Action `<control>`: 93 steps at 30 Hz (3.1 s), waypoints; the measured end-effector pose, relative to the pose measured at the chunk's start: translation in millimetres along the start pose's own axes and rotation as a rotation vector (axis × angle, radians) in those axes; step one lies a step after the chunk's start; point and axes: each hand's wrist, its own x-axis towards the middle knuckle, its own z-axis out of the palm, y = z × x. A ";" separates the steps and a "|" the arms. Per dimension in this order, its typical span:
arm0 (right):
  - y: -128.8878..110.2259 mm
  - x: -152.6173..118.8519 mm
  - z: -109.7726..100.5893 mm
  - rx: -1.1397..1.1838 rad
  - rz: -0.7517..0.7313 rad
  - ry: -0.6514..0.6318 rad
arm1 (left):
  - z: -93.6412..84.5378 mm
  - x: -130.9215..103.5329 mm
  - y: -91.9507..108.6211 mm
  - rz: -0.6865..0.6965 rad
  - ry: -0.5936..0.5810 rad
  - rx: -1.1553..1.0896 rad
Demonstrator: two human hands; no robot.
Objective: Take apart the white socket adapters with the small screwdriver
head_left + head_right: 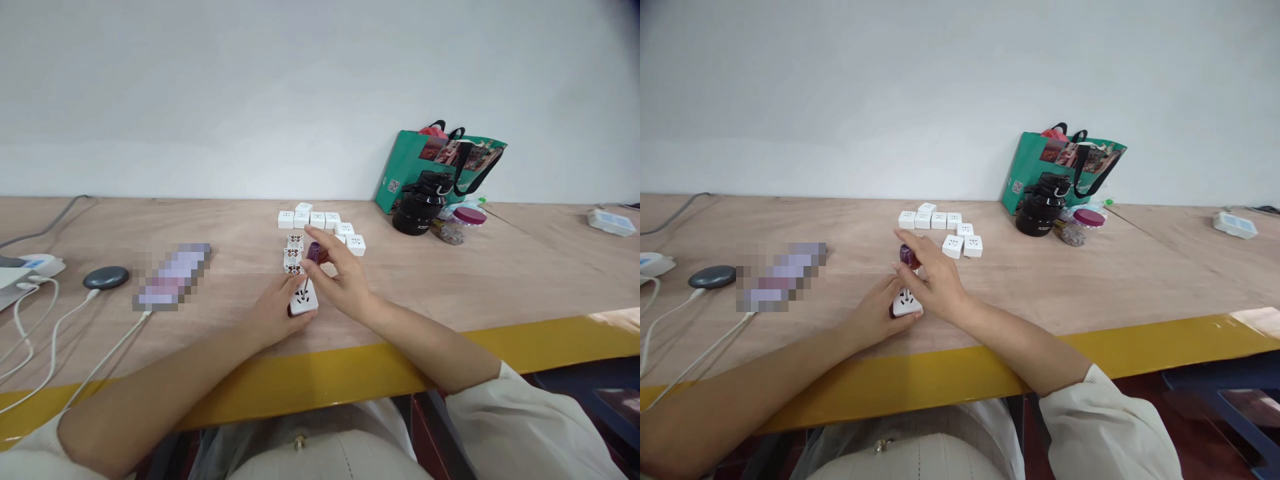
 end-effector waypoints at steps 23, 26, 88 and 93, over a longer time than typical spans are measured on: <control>14.2 -19.3 -26.2 -0.583 -0.181 -0.646 | -3.2 3.2 1.6 -0.039 0.135 -0.226; 18.1 -29.2 -12.3 -0.660 -0.254 -0.657 | 0.4 2.8 1.0 -0.031 0.120 -0.259; 46.0 -15.9 -49.2 -0.946 0.176 -0.690 | -13.7 9.4 -30.6 0.184 0.012 0.182; 21.8 -22.4 -38.1 -0.646 -0.042 -0.808 | -19.6 0.2 -9.4 0.299 0.013 0.152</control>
